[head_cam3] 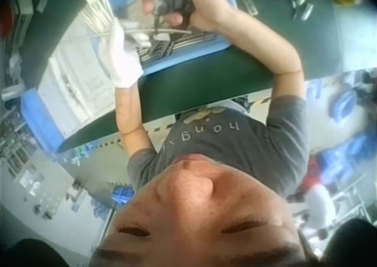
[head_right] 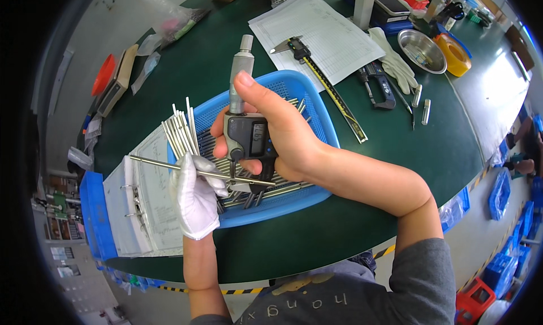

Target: The recorder uses a digital micrometer to measure the thickness of various thin metal rods at an industrial workbench.

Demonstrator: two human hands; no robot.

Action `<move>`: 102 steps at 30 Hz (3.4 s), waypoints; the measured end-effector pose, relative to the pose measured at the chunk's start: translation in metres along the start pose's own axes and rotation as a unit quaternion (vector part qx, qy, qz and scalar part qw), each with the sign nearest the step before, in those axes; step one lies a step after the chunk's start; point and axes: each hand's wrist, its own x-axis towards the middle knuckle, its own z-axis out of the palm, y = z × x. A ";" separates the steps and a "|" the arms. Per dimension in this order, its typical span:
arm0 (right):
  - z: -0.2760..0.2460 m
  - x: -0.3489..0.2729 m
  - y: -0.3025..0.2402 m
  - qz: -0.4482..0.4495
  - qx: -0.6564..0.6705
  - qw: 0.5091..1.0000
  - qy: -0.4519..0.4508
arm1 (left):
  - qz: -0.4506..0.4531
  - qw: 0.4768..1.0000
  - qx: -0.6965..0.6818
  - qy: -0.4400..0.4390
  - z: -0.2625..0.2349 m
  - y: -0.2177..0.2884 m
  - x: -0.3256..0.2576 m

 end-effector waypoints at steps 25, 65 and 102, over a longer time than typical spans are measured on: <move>0.001 0.000 -0.001 0.012 -0.006 1.000 0.000 | 0.004 0.996 -0.086 0.012 -0.008 0.000 0.002; 0.000 0.000 -0.001 0.002 0.034 0.999 0.003 | -0.051 0.994 -0.062 -0.072 -0.004 0.001 0.003; 0.000 0.002 0.005 -0.040 -0.011 0.996 0.079 | 0.437 0.787 0.433 -0.046 0.003 -0.017 0.011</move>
